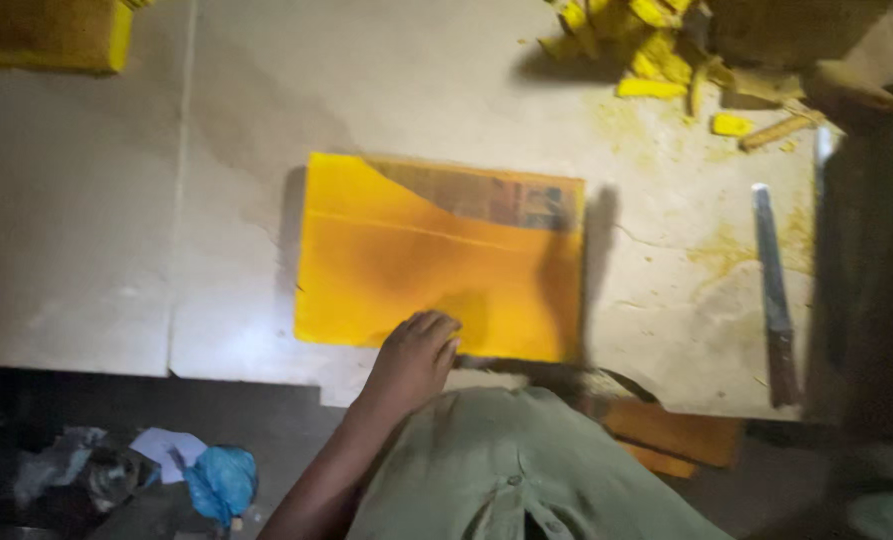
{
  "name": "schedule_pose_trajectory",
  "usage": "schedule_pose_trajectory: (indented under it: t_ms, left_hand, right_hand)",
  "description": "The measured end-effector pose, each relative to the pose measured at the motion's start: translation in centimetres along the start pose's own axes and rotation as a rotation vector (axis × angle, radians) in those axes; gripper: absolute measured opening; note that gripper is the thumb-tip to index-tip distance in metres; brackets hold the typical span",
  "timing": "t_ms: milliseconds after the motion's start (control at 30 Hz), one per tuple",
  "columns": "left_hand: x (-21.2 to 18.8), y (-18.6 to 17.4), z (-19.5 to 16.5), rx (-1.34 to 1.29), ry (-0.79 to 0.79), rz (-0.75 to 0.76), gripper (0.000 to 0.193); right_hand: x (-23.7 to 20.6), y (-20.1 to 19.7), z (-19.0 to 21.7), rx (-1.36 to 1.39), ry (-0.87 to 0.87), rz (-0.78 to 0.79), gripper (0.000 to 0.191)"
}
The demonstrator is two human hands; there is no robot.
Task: The person removes a rectangular yellow block from a metal tray, places it on a white work surface, and uses a long knife to cut it into strips. The person repeatedly slices the block into smaller pieces and stacks them on the table.
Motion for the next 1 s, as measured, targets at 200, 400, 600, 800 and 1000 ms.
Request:
schedule_pose_trajectory:
  t_ms: [200,400,600,800,1000]
  left_hand:
    - [9.1,-10.0,8.1,0.167,0.132,-0.286,0.021]
    - [19.8,-14.3,15.5,0.339,0.041,-0.153,0.016]
    - [22.9,-14.0,19.1,0.158,-0.07,0.195,0.006]
    - [22.3,-13.5,17.5,0.254,-0.025,0.169,0.01]
    - [22.1,-10.4,15.3,-0.328,-0.178,0.053,0.01]
  right_hand:
    - [-15.6,11.7,5.9,-0.162,0.047,0.566,0.092]
    - [-23.8,13.0,5.8,-0.254,0.362,0.674,0.076]
    - [-22.4,13.7,6.1,-0.33,0.406,0.769,0.072]
    - [-24.4,14.3,4.3,-0.367,0.305,0.689,0.081]
    - [-23.6,13.9,4.4,-0.238,0.359,0.605,0.1]
Point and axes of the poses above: each hand's wrist, its own x-axis towards the middle knuckle, its own y-axis out of the palm, z = x × y, the point moved 4 cm from there along x, towards the middle knuckle, and after that the axes turned 5 degrees about -x, right-handed, at the moved point
